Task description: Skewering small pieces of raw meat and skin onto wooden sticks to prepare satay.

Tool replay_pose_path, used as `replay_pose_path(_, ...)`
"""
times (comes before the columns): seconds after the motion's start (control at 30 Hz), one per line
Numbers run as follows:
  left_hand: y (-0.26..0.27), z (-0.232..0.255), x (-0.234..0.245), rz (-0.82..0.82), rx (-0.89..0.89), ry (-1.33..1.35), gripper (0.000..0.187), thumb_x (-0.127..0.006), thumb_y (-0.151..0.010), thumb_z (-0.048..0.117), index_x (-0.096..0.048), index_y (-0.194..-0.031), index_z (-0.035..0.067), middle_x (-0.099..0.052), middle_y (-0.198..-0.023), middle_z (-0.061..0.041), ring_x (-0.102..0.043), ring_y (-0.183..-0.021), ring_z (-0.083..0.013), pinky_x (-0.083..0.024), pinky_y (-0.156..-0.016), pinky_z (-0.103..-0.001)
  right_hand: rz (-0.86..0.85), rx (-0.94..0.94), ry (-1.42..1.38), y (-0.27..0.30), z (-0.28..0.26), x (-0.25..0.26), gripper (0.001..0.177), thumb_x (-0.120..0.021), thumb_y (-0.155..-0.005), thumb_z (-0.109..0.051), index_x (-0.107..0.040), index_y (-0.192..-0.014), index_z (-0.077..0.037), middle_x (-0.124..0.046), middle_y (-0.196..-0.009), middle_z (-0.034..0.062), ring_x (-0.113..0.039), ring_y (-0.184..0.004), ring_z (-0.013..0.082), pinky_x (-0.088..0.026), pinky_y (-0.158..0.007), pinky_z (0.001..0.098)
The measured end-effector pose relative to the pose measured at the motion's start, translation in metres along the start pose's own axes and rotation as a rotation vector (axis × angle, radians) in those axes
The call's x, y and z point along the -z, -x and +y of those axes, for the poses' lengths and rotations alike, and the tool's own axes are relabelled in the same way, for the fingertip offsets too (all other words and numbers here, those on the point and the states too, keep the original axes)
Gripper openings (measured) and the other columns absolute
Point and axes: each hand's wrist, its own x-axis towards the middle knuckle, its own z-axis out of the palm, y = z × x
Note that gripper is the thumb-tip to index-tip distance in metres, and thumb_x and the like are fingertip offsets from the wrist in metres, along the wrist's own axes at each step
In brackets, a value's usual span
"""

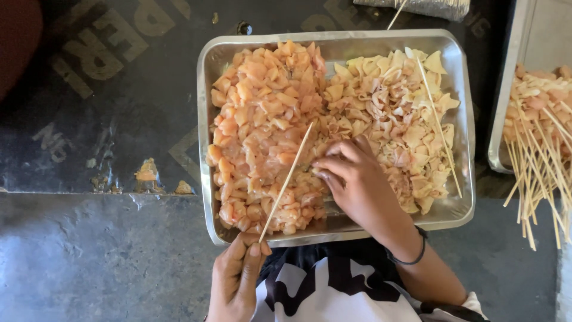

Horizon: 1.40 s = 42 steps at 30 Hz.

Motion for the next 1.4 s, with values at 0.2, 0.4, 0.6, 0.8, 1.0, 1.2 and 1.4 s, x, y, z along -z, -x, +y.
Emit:
replay_pose_path(0.2, 0.0, -0.005, 0.004, 0.011, -0.026, -0.037, 0.022, -0.048, -0.105, 0.012, -0.061, -0.092, 0.0, -0.047, -0.066, 0.003, -0.038, -0.06, -0.0052, -0.031, -0.053, -0.023, 0.014, -0.205, -0.691, 0.021, 0.054, 0.001, 0.013, -0.075, -0.097, -0.011, -0.076, -0.109, -0.008, -0.078, -0.109, 0.0036, -0.072, -0.103, 0.0181, -0.061, -0.092, 0.0303)
replay_pose_path(0.4, -0.009, 0.01, -0.001, -0.021, -0.115, -0.202, 0.019, -0.052, -0.103, 0.009, -0.063, -0.091, 0.0, -0.064, -0.074, -0.004, -0.058, -0.071, -0.0107, -0.048, -0.067, -0.026, -0.018, -0.444, -1.569, 0.017, 0.046, 0.026, 0.032, -0.067, -0.102, -0.013, -0.068, -0.129, 0.003, -0.075, -0.115, 0.0161, -0.072, -0.102, 0.0216, -0.059, -0.09, 0.0347)
replay_pose_path(0.6, -0.012, 0.012, -0.005, -0.078, 0.021, -0.304, 0.016, -0.055, -0.098, 0.007, -0.067, -0.09, 0.001, -0.067, -0.071, -0.006, -0.061, -0.064, -0.0126, -0.049, -0.062, -0.028, 0.05, -0.473, -1.353, 0.021, 0.041, 0.034, 0.03, -0.067, -0.098, -0.009, -0.066, -0.126, 0.003, -0.074, -0.111, 0.0173, -0.072, -0.106, 0.0213, -0.06, -0.093, 0.0367)
replay_pose_path(0.8, -0.013, 0.005, -0.005, -0.116, -0.05, -0.317, 0.016, -0.054, -0.098, 0.006, -0.069, -0.095, 0.001, -0.069, -0.073, -0.006, -0.067, -0.064, -0.0134, -0.052, -0.063, -0.028, 0.044, -0.393, -1.429, 0.027, 0.048, 0.036, 0.024, -0.064, -0.103, -0.007, -0.065, -0.125, 0.003, -0.073, -0.118, 0.0163, -0.071, -0.114, 0.0226, -0.057, -0.095, 0.0365)
replay_pose_path(1.0, -0.012, 0.005, -0.004, -0.104, -0.086, -0.328, 0.017, -0.053, -0.099, 0.006, -0.068, -0.096, 0.0, -0.07, -0.075, -0.006, -0.067, -0.067, -0.0134, -0.052, -0.065, -0.027, 0.011, -0.237, -1.486, 0.021, 0.048, 0.039, 0.019, -0.06, -0.108, -0.007, -0.065, -0.125, 0.001, -0.068, -0.118, 0.0114, -0.063, -0.107, 0.0185, -0.055, -0.091, 0.0332)
replay_pose_path(1.2, -0.01, -0.003, -0.002, -0.113, -0.042, -0.316, 0.019, -0.054, -0.1, 0.009, -0.069, -0.093, 0.0, -0.069, -0.073, -0.005, -0.064, -0.064, -0.0118, -0.051, -0.062, -0.026, 0.065, -0.253, -1.32, 0.02, 0.038, 0.044, 0.02, -0.064, -0.105, -0.009, -0.067, -0.122, 0.0, -0.066, -0.103, 0.0074, -0.059, -0.09, 0.0135, -0.053, -0.081, 0.0283)
replay_pose_path(1.4, -0.009, 0.002, -0.006, -0.107, 0.008, -0.31, 0.018, -0.055, -0.099, 0.01, -0.068, -0.091, 0.002, -0.069, -0.073, -0.004, -0.062, -0.064, -0.0101, -0.05, -0.061, -0.027, 0.164, -0.282, -0.922, 0.032, 0.061, 0.035, 0.02, -0.078, -0.091, -0.002, -0.074, -0.11, 0.002, -0.076, -0.09, 0.0152, -0.068, -0.07, 0.0143, -0.057, -0.057, 0.0255)
